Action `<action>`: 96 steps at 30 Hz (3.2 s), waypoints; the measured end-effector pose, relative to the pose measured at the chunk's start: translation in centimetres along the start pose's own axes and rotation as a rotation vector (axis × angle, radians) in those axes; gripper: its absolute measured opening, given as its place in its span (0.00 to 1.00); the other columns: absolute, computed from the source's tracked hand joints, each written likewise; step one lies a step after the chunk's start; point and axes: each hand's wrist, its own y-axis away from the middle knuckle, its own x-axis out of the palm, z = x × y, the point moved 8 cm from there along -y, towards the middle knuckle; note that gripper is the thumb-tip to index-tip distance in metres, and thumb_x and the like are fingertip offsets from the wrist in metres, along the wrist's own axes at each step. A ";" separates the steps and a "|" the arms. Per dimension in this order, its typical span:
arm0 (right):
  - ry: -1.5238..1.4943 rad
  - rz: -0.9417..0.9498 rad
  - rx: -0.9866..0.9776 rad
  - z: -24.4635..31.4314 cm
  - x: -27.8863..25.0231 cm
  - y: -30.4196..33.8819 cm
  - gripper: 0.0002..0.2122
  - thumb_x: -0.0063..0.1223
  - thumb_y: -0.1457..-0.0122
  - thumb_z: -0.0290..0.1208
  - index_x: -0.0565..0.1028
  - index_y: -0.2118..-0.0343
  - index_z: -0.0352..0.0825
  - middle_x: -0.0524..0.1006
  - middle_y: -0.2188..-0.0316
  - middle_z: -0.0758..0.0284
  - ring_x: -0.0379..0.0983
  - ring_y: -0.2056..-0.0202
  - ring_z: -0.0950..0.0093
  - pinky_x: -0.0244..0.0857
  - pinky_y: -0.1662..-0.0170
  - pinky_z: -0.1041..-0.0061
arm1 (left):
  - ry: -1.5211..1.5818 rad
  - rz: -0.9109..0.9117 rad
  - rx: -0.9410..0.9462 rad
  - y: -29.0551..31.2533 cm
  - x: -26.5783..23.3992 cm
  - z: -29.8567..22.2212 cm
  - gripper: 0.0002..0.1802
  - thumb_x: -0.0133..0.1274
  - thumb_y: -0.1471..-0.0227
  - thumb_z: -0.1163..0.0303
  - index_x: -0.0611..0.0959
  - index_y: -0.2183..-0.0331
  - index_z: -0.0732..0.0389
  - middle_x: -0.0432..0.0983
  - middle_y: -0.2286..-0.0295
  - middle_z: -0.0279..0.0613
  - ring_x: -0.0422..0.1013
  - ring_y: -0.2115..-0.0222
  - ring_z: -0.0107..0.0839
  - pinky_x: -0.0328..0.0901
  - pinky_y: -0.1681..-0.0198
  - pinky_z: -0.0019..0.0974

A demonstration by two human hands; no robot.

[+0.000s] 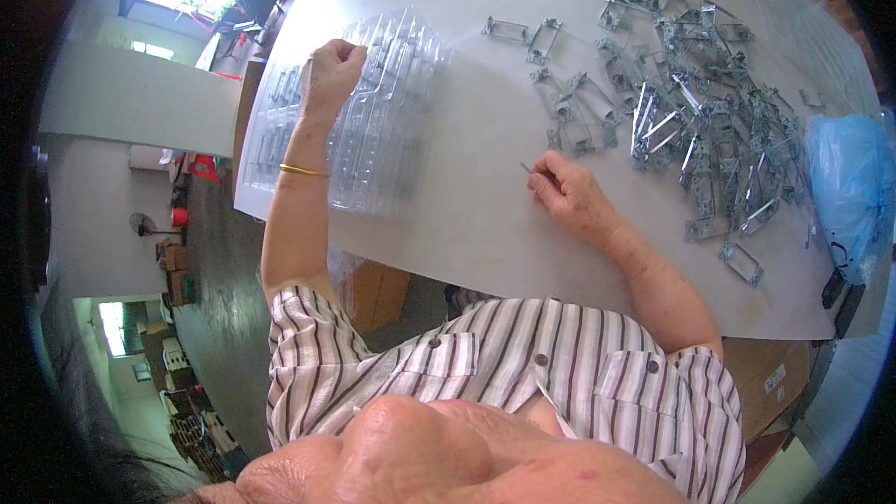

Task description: The person assembles metal brackets and small metal pins by hand, then places the assembled components into the slots of a plastic tray.

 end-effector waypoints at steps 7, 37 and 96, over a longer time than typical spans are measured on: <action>0.023 0.016 0.103 -1.2 0.4 -0.4 0.06 0.51 0.36 0.28 0.71 0.65 0.31 0.75 0.75 0.68 0.72 0.71 0.79 0.67 0.66 0.77 | -0.096 -0.317 -0.053 1.9 -7.1 8.5 0.15 0.54 0.52 0.63 0.86 0.72 0.66 0.82 0.76 0.52 0.80 0.72 0.44 0.71 0.63 0.41; 0.033 -0.193 0.191 -2.4 -2.9 0.7 0.04 0.48 0.32 0.33 0.71 0.61 0.39 0.77 0.68 0.75 0.68 0.72 0.88 0.62 0.70 0.87 | -0.371 0.037 -1.372 42.0 1.1 49.4 0.17 0.55 0.52 0.62 0.86 0.63 0.62 0.80 0.59 0.55 0.76 0.56 0.54 0.69 0.51 0.50; -0.010 -0.130 -0.019 -1.8 -0.5 0.9 0.05 0.53 0.38 0.27 0.71 0.65 0.32 0.72 0.76 0.71 0.66 0.74 0.83 0.62 0.70 0.80 | -0.085 -0.095 -0.194 13.6 -8.5 8.7 0.09 0.48 0.45 0.72 0.80 0.71 0.68 0.77 0.72 0.54 0.74 0.69 0.49 0.67 0.62 0.45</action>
